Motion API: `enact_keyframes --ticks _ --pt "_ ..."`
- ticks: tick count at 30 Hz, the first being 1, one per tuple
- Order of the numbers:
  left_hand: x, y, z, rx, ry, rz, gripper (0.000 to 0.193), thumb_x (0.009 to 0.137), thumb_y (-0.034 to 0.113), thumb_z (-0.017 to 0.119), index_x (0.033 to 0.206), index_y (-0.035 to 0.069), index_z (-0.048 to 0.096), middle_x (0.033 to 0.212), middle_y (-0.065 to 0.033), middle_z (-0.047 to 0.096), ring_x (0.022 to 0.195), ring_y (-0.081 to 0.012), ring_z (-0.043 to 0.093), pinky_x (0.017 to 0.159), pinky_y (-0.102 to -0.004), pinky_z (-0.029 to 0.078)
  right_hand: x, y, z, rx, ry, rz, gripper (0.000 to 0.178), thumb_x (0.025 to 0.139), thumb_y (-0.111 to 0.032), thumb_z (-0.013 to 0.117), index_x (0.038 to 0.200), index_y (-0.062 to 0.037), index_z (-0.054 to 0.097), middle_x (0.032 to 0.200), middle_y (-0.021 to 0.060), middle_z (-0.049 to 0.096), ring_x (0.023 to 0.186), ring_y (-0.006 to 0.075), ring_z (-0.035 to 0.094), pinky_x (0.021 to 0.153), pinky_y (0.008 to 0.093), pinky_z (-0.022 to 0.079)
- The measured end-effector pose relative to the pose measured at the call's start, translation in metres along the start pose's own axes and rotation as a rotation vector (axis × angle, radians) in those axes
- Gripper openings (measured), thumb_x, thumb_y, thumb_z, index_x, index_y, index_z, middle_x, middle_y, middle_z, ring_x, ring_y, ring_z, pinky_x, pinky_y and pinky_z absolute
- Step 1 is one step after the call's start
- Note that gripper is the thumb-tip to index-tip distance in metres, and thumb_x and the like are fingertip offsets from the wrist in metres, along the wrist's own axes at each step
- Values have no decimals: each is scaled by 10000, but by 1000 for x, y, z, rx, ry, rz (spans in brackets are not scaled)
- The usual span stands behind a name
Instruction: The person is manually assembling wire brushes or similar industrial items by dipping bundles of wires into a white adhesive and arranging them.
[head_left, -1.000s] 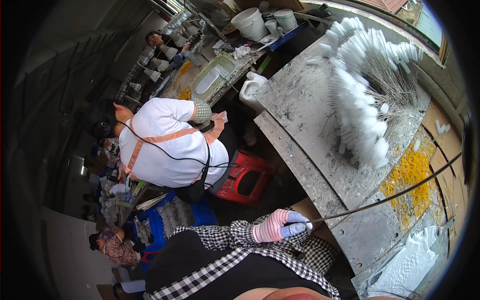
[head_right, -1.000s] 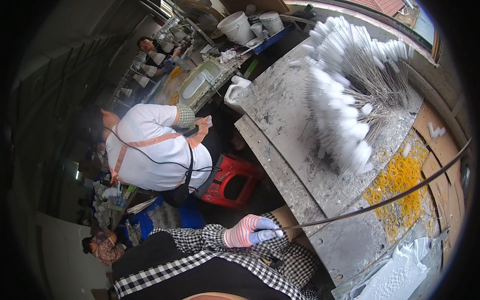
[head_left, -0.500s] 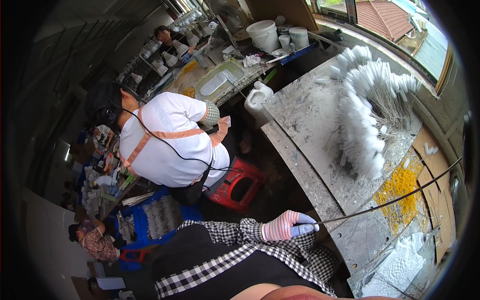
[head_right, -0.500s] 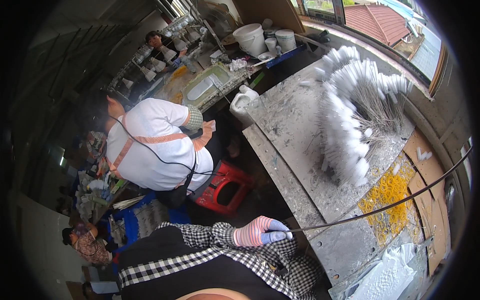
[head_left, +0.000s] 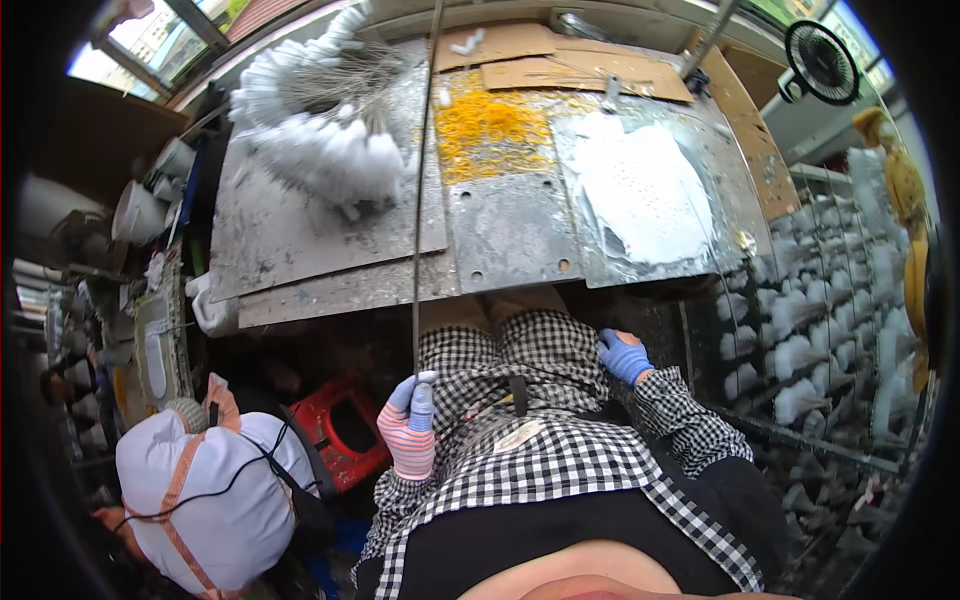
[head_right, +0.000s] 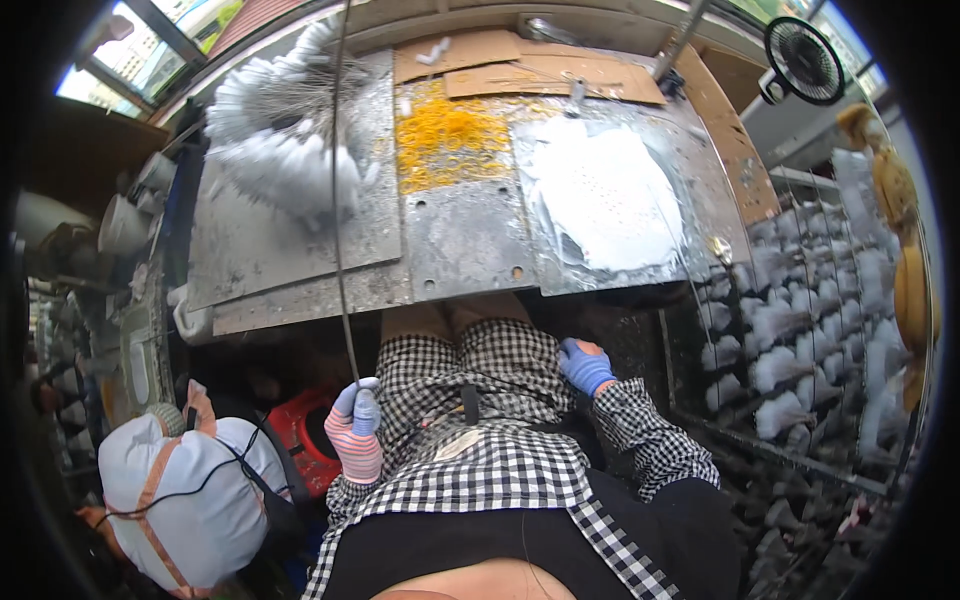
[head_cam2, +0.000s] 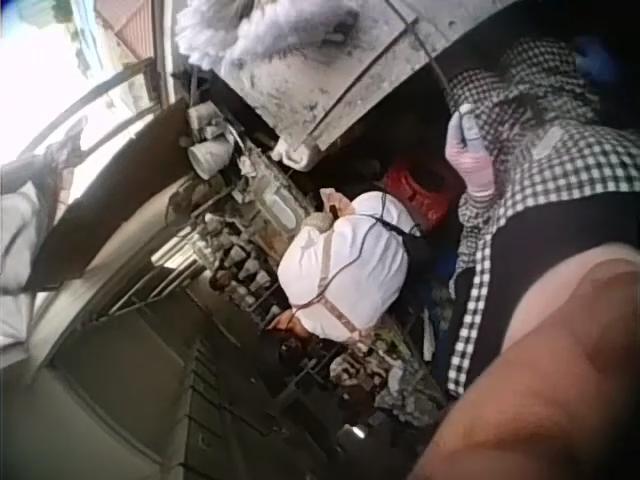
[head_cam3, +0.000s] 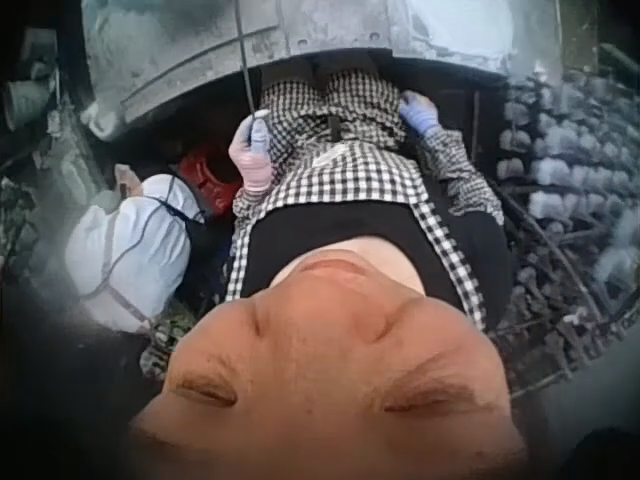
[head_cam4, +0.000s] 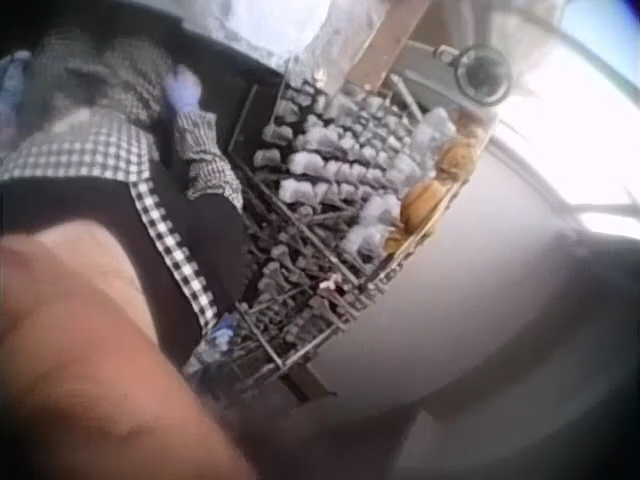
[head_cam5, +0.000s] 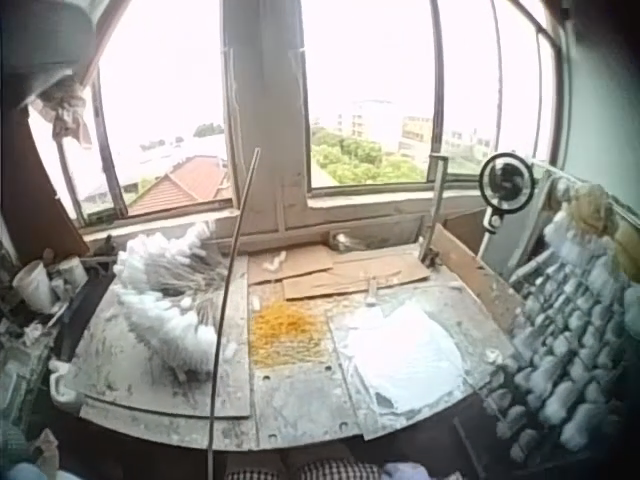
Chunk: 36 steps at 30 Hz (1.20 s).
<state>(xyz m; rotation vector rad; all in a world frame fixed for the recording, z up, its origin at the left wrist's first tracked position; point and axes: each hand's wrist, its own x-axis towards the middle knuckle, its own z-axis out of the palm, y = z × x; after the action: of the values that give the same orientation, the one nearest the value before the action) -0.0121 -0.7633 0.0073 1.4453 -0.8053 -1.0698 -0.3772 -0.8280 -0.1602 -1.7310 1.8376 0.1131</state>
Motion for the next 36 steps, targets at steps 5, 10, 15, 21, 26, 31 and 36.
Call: enact_keyframes --ticks 5,10,15,21,26,31,36 --pt "17 -6 25 -43 -172 -6 197 973 136 654 1095 -6 716 795 56 623 633 5 417 564 -179 315 -82 -73 -210 299 738 -269 105 893 -152 708 901 -48 724 735 128 699 659 279 697 602 353 533" --pt "17 -22 24 -62 -219 42 222 967 170 655 1086 -10 708 665 90 501 574 8 372 525 -188 254 -3 -15 -243 31 952 66 258 949 -316 617 863 -91 708 720 126 695 627 285 683 598 406 542" --pt "18 -19 14 -49 -214 43 264 991 189 628 1137 -22 689 618 73 496 520 -2 363 472 -192 243 29 -119 -185 109 657 -428 203 892 -304 615 841 -109 634 718 163 650 696 363 674 664 456 538" --pt "14 -22 18 17 -154 38 181 979 102 635 1101 -4 716 902 11 695 736 -11 514 653 -179 407 26 75 -294 -150 965 251 252 935 -302 626 861 -82 722 772 147 713 661 307 693 627 408 553" --pt "26 -10 45 -52 -275 -101 209 975 115 660 1133 -11 712 1019 -34 736 905 -55 620 816 -204 495 -23 -163 -169 97 527 -887 110 848 -161 739 873 -68 686 779 125 685 689 317 671 646 383 529" --pt "13 -4 24 -57 -255 49 195 988 129 647 1128 19 727 991 9 728 762 2 535 676 -161 434 23 -104 -223 503 671 -346 234 975 -242 634 926 -27 714 677 71 678 564 153 619 545 326 487" --pt "28 9 38 94 -348 162 208 969 130 667 1119 1 732 960 -30 744 784 -24 575 717 -193 476 7 -143 -290 1363 383 -540 617 1041 -506 454 1348 22 544 927 91 711 518 44 489 445 176 360"
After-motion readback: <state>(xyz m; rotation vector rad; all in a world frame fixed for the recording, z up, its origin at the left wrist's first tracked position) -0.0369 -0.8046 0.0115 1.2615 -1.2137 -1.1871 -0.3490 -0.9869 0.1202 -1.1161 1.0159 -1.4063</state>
